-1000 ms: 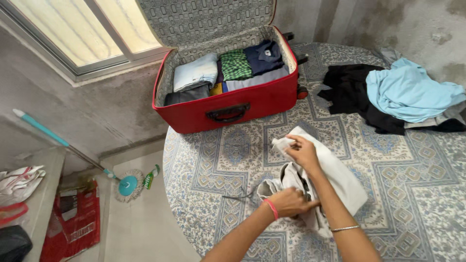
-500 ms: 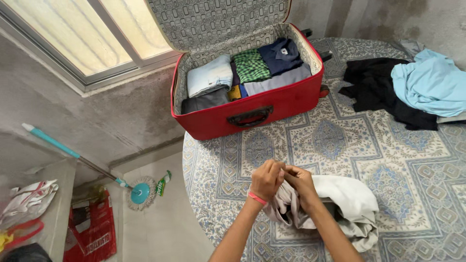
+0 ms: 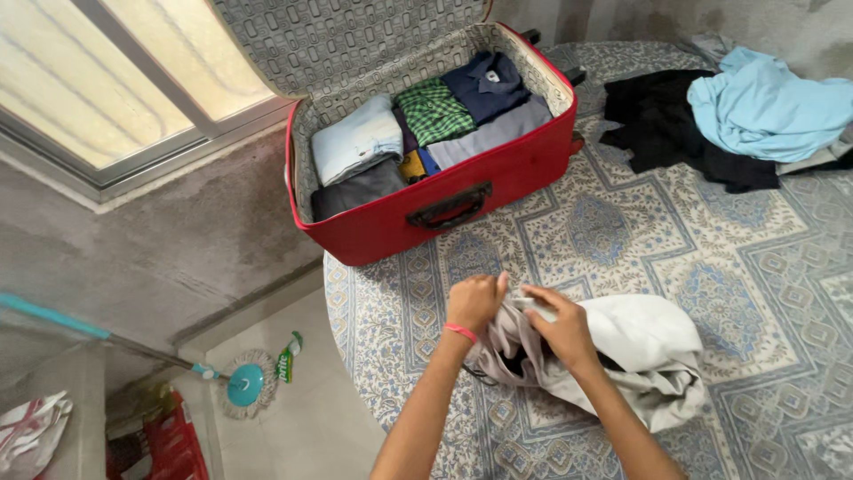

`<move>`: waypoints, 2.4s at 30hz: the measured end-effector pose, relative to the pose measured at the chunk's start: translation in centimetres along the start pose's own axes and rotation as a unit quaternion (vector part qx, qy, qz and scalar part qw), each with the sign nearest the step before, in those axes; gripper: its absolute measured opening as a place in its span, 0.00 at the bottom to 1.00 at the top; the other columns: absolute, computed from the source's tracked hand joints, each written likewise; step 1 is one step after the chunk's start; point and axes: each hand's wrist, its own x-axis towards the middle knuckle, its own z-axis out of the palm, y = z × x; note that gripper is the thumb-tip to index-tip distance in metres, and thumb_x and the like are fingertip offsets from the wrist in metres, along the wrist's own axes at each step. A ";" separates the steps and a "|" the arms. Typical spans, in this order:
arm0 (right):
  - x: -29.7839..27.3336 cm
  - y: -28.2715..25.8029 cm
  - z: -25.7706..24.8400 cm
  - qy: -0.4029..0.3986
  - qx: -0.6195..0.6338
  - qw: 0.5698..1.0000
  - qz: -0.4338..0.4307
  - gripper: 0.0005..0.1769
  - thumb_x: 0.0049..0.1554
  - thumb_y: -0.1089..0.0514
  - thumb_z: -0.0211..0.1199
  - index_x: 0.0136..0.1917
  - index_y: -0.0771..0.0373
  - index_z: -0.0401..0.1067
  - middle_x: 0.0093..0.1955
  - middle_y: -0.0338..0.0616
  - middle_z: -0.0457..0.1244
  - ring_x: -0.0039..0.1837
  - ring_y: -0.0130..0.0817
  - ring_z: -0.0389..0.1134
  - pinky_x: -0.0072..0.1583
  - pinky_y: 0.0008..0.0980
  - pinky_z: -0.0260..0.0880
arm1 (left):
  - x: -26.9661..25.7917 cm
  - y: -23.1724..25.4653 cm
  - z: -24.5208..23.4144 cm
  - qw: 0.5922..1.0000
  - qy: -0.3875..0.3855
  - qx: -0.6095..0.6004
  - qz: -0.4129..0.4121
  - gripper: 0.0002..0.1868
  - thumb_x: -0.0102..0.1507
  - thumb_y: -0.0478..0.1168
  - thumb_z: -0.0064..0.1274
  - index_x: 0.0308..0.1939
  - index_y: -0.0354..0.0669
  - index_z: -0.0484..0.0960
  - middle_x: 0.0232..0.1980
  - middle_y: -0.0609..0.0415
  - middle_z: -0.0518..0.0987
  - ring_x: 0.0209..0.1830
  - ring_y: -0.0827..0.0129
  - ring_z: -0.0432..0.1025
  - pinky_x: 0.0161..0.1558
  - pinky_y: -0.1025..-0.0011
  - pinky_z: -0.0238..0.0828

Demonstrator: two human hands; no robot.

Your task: The person folds a pair of black pants and a pair of white pants by hand on a bed and places them into an open red suitcase already containing other folded clothes.

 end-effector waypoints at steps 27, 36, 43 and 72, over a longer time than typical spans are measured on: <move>6.4 5.4 -32.3 0.171 -0.373 0.887 0.211 0.22 0.55 0.60 0.66 0.63 0.49 0.78 0.45 0.48 0.67 0.42 0.42 0.71 0.49 0.41 0.72 | 7.4 -1.8 -5.5 0.974 0.178 0.065 -0.128 0.28 0.73 0.50 0.40 0.21 0.42 0.79 0.25 0.43 0.79 0.25 0.46 0.75 0.29 0.50 0.70; 9.6 7.2 -39.4 -0.138 -0.150 0.840 0.502 0.19 0.59 0.53 0.65 0.56 0.71 0.82 0.37 0.54 0.72 0.31 0.33 0.69 0.34 0.26 0.71 | 8.7 -5.5 -2.9 0.964 -0.191 0.072 -0.172 0.36 0.67 0.68 0.38 0.33 0.41 0.88 0.35 0.35 0.82 0.37 0.38 0.77 0.42 0.46 0.73; 13.0 1.9 -39.3 -0.025 -0.058 0.967 0.246 0.27 0.54 0.69 0.57 0.65 0.59 0.78 0.57 0.54 0.72 0.47 0.40 0.75 0.48 0.35 0.79 | 9.3 -0.5 -5.7 0.977 0.023 0.128 -0.170 0.30 0.74 0.57 0.38 0.30 0.43 0.83 0.37 0.45 0.83 0.38 0.48 0.78 0.41 0.54 0.73; 3.2 18.4 -20.3 -0.023 -0.497 0.867 -0.012 0.39 0.57 0.33 0.55 0.78 0.46 0.58 0.81 0.53 0.47 0.83 0.53 0.43 0.75 0.60 0.40 | -7.3 -1.8 10.1 0.855 -0.047 -0.009 -0.516 0.34 0.56 0.51 0.66 0.62 0.42 0.71 0.51 0.43 0.80 0.53 0.44 0.75 0.53 0.55 0.70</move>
